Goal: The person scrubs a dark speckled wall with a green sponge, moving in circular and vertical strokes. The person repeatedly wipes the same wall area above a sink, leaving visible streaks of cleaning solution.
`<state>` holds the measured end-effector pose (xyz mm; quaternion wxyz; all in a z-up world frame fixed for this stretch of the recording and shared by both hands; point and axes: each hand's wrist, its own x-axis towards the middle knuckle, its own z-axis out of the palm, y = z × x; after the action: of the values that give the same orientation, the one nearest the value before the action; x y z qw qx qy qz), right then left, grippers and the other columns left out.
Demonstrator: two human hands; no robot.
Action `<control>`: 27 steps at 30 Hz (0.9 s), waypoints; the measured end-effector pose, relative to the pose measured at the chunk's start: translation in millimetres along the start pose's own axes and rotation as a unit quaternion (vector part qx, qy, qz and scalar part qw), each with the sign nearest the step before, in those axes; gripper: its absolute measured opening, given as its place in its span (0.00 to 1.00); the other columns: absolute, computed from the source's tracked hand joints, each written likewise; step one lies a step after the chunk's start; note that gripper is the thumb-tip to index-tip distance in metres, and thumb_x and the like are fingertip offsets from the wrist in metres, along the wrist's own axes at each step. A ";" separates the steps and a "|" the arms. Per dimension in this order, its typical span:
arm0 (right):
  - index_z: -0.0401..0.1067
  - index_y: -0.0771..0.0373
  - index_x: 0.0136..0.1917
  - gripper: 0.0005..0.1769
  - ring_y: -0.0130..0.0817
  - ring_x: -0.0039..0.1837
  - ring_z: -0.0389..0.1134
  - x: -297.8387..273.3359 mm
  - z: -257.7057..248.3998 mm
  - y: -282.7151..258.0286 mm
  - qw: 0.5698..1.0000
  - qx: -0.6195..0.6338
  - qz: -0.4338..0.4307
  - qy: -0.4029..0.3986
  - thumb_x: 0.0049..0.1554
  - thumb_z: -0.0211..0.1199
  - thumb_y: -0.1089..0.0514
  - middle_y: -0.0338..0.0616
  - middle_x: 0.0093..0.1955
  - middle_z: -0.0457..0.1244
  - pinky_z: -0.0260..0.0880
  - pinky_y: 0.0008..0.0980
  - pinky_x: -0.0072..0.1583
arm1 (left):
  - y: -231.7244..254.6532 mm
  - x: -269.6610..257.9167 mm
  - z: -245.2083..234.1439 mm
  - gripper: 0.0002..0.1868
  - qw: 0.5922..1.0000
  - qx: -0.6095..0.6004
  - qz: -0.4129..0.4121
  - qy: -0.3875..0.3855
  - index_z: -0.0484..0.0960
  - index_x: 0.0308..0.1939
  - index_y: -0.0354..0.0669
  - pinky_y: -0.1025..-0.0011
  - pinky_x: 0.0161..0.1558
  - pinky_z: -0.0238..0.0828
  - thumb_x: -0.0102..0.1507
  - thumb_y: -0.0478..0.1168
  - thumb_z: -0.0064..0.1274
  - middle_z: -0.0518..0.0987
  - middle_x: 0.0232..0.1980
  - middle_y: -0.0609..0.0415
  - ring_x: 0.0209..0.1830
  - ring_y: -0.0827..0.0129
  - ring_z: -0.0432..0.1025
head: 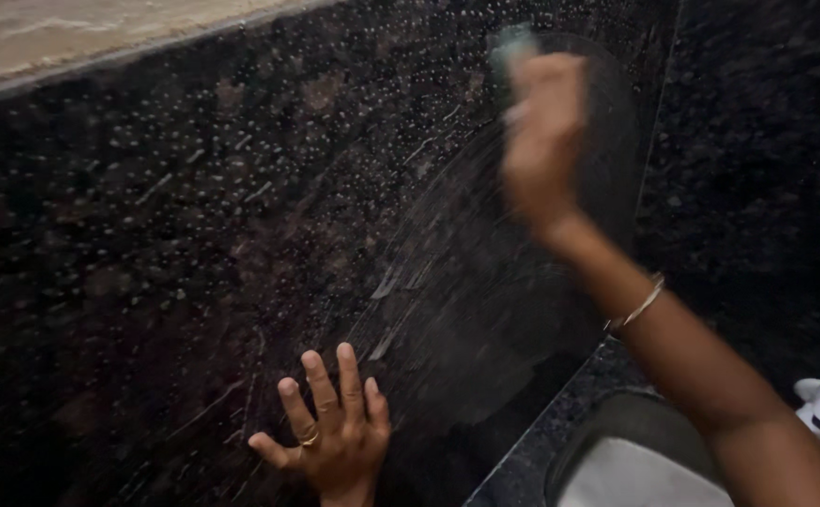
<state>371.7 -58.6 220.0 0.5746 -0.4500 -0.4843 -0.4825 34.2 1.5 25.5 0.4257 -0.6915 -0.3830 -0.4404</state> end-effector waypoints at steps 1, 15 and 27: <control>0.67 0.69 0.47 0.11 0.50 0.59 0.64 2.3 5.8 -41.6 0.989 0.025 -0.147 -0.021 0.61 0.43 0.72 0.55 0.54 0.63 0.67 0.48 0.63 | -0.6 -1.4 -1.5 0.29 1.000 0.003 0.003 -0.007 0.73 0.77 0.61 0.31 0.73 0.24 0.75 0.59 0.35 0.60 0.82 0.49 0.82 0.49 0.45; 0.71 0.70 0.66 0.23 0.47 0.64 0.64 27.8 -5.5 127.1 0.995 -0.075 -0.002 0.059 0.59 0.50 0.75 0.53 0.59 0.60 0.67 0.42 0.66 | 0.3 -3.6 5.6 0.28 1.000 -0.004 -0.001 -0.002 0.75 0.75 0.60 0.33 0.73 0.24 0.74 0.59 0.36 0.61 0.81 0.50 0.82 0.50 0.45; 0.72 0.57 0.63 0.21 0.44 0.63 0.67 -154.8 -59.8 363.7 0.527 -0.419 0.399 -0.623 0.61 0.60 0.45 0.47 0.65 0.65 0.68 0.39 0.64 | -2.0 -4.3 3.6 0.30 1.000 0.014 0.013 -0.011 0.73 0.76 0.60 0.33 0.73 0.23 0.73 0.60 0.35 0.60 0.81 0.49 0.82 0.49 0.44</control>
<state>729.1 -52.1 41.0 0.0051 -0.9714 -0.2318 0.0522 32.0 4.8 21.1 0.4366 -0.6952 -0.3845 -0.4223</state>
